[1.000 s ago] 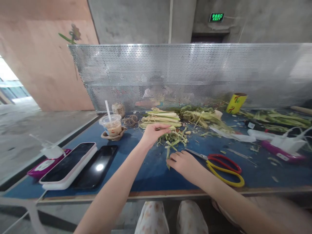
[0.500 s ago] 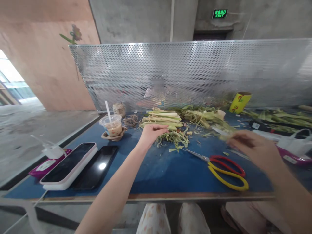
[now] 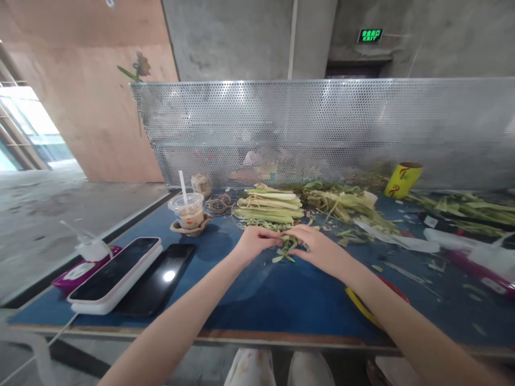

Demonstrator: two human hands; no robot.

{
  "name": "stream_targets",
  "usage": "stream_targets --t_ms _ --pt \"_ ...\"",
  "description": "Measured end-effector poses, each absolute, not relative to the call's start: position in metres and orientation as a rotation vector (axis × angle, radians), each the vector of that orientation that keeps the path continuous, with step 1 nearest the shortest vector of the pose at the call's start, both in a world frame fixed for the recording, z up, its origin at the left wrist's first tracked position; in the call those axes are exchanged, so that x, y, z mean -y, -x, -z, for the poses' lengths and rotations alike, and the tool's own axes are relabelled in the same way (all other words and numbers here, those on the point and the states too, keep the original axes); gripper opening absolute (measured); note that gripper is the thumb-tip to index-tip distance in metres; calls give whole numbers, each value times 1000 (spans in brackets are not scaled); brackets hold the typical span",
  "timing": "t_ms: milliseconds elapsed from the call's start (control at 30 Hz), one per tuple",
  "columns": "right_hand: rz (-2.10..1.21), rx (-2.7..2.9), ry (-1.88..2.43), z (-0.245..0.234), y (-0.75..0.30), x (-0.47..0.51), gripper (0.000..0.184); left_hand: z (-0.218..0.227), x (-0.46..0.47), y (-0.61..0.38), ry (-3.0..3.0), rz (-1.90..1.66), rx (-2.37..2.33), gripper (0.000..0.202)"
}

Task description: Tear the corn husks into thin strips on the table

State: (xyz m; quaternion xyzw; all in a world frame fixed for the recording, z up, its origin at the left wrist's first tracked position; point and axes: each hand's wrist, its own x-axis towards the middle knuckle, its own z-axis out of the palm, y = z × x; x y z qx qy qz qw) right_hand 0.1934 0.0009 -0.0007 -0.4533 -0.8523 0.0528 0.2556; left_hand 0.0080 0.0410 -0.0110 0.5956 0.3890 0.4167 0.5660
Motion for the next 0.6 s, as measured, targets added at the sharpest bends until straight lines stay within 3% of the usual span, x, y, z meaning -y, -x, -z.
stream_targets --t_ms 400,600 --pt "-146 2280 867 7 -190 -17 20 8 -39 -2 -1077 -834 -817 28" --pt "-81 2294 875 10 -198 -16 21 9 -39 -4 -1060 -753 -787 24"
